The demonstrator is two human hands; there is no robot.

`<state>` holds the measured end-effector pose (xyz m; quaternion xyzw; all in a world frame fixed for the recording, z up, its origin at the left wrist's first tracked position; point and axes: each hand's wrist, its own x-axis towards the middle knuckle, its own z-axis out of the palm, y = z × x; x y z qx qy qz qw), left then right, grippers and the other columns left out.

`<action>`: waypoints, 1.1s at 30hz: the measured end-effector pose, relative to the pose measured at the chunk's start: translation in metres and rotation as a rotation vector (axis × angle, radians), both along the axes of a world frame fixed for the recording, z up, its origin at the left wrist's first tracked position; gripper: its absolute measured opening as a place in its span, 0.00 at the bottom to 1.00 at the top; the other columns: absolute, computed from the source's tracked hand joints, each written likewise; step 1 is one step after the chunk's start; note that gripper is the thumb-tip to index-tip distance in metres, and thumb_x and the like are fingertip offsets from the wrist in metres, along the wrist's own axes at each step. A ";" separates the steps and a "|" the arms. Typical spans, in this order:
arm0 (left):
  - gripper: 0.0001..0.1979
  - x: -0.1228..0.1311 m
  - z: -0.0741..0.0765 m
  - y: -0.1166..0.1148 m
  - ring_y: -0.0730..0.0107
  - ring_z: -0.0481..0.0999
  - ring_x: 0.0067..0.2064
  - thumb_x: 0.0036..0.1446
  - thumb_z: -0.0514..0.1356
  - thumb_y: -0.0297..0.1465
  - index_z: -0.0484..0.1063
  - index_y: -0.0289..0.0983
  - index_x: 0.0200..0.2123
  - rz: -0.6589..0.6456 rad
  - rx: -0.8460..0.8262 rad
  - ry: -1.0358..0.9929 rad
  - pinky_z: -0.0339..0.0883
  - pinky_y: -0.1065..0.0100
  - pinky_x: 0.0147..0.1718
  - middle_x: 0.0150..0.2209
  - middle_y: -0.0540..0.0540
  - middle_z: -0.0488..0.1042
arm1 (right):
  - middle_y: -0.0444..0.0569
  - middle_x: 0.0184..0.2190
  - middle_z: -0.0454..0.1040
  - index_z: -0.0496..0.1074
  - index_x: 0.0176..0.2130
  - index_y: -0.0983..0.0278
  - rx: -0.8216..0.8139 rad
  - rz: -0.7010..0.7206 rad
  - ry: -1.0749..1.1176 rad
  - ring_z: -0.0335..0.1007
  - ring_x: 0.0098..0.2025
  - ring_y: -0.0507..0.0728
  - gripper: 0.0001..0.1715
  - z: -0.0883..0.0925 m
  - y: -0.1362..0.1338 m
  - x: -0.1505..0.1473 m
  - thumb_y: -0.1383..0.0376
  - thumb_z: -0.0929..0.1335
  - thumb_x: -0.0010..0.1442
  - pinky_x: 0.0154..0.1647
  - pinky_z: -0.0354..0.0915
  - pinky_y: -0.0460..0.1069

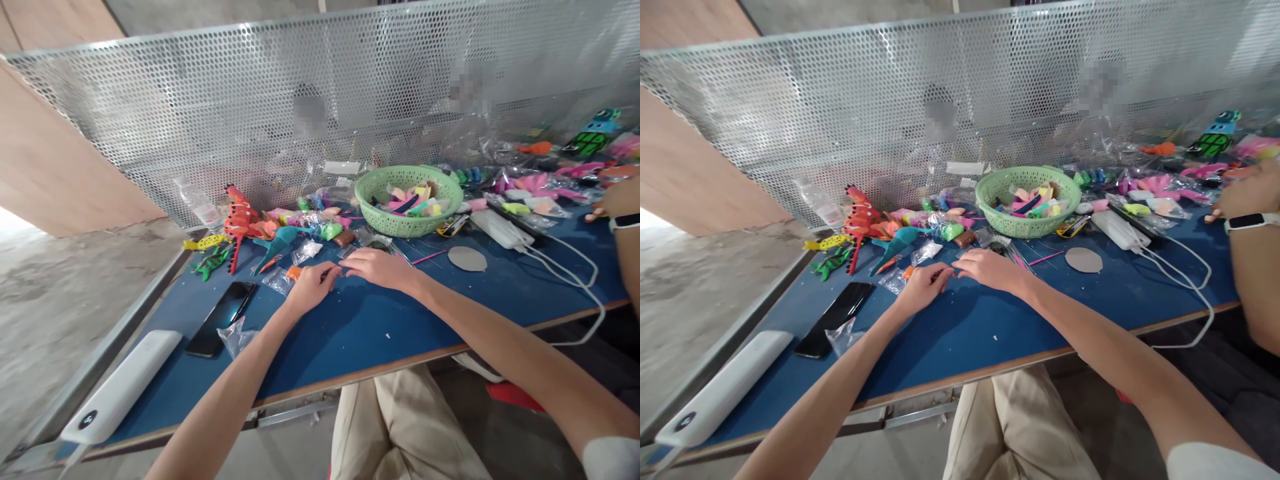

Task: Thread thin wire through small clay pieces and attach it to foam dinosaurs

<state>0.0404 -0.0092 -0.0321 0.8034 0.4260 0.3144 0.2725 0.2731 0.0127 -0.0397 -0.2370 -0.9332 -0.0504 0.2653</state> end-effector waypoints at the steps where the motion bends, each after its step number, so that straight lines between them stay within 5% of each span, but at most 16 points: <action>1: 0.14 0.000 0.001 0.001 0.73 0.67 0.25 0.66 0.57 0.39 0.77 0.38 0.33 0.022 -0.058 -0.072 0.57 0.71 0.28 0.25 0.50 0.74 | 0.57 0.50 0.79 0.73 0.58 0.68 -0.018 -0.005 0.014 0.74 0.52 0.60 0.20 0.001 0.001 0.001 0.62 0.64 0.72 0.54 0.71 0.57; 5: 0.14 -0.004 0.007 0.005 0.77 0.65 0.25 0.60 0.64 0.41 0.77 0.35 0.34 0.089 -0.448 -0.546 0.59 0.73 0.26 0.27 0.50 0.71 | 0.55 0.49 0.79 0.73 0.57 0.66 -0.096 -0.064 0.050 0.76 0.51 0.60 0.19 0.008 0.004 0.009 0.63 0.65 0.71 0.53 0.71 0.56; 9: 0.10 -0.005 0.013 0.007 0.75 0.71 0.28 0.57 0.66 0.33 0.77 0.34 0.40 0.088 -0.754 -0.993 0.70 0.69 0.39 0.23 0.53 0.66 | 0.55 0.49 0.79 0.71 0.60 0.65 -0.151 -0.121 0.048 0.76 0.49 0.60 0.20 0.014 0.000 0.012 0.64 0.63 0.72 0.49 0.71 0.55; 14: 0.09 -0.003 0.016 0.005 0.80 0.65 0.23 0.61 0.62 0.29 0.76 0.34 0.44 -0.019 -0.679 -1.189 0.73 0.67 0.43 0.29 0.51 0.73 | 0.54 0.51 0.77 0.70 0.59 0.61 -0.347 -0.132 0.189 0.76 0.46 0.59 0.21 0.012 -0.008 0.003 0.57 0.62 0.73 0.45 0.69 0.52; 18: 0.09 0.001 0.015 0.002 0.81 0.61 0.22 0.63 0.60 0.30 0.75 0.34 0.45 -0.019 -0.627 -1.190 0.72 0.68 0.37 0.33 0.49 0.74 | 0.46 0.32 0.78 0.72 0.51 0.62 -0.560 -0.141 0.236 0.72 0.31 0.55 0.19 0.012 -0.014 -0.004 0.53 0.63 0.71 0.35 0.63 0.49; 21: 0.08 0.007 0.014 -0.001 0.80 0.57 0.22 0.64 0.60 0.31 0.75 0.35 0.44 -0.032 -0.582 -1.213 0.68 0.71 0.32 0.26 0.53 0.67 | 0.45 0.31 0.77 0.72 0.45 0.62 -0.591 -0.119 0.226 0.69 0.30 0.53 0.17 0.013 -0.017 -0.007 0.55 0.61 0.72 0.34 0.59 0.48; 25: 0.05 0.014 0.014 -0.004 0.78 0.54 0.23 0.65 0.60 0.31 0.73 0.35 0.38 -0.024 -0.521 -1.271 0.58 0.74 0.25 0.22 0.55 0.54 | 0.46 0.30 0.78 0.71 0.47 0.63 -0.465 -0.169 0.093 0.72 0.29 0.54 0.16 0.015 -0.021 -0.011 0.54 0.63 0.72 0.31 0.57 0.47; 33: 0.05 0.017 0.011 -0.002 0.78 0.54 0.23 0.65 0.60 0.32 0.71 0.36 0.38 0.031 -0.547 -1.305 0.58 0.73 0.26 0.23 0.56 0.53 | 0.62 0.43 0.77 0.64 0.56 0.69 -0.030 -0.378 -0.126 0.78 0.42 0.62 0.20 0.012 -0.026 -0.022 0.57 0.59 0.74 0.36 0.65 0.51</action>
